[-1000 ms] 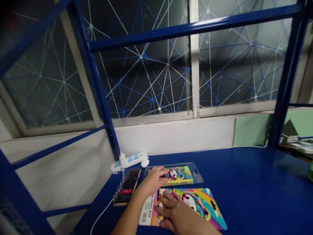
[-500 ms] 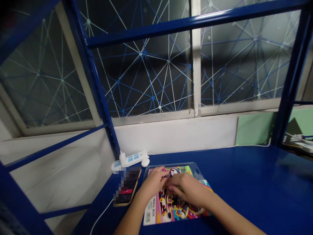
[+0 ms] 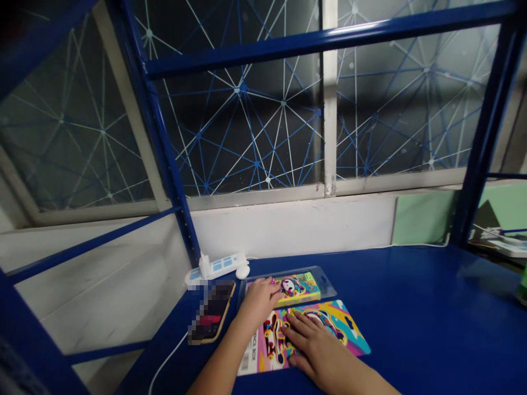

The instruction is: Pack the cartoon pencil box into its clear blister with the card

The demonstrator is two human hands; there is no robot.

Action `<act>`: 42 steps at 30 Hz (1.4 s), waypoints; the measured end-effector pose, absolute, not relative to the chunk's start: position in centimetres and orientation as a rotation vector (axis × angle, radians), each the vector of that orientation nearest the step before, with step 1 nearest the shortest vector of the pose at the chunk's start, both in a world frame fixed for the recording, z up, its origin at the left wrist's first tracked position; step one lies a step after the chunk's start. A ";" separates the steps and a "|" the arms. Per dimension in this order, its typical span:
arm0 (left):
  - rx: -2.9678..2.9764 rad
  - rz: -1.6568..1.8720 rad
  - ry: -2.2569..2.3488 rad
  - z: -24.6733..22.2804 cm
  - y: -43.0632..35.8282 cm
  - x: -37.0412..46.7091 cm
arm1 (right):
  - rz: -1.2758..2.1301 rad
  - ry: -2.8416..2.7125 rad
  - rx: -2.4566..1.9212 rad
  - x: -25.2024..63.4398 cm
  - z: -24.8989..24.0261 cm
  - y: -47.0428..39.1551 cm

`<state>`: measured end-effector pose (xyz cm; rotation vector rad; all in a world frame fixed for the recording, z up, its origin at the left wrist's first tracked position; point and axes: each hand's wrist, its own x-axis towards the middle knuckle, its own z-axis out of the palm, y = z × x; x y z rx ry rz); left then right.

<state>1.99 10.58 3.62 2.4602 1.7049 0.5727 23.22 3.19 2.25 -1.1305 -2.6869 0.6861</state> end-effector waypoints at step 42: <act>2.102 0.644 1.998 5.0 9.2 -2.2 | 0.323 -2.463 -1.304 25.0 4.9 16.2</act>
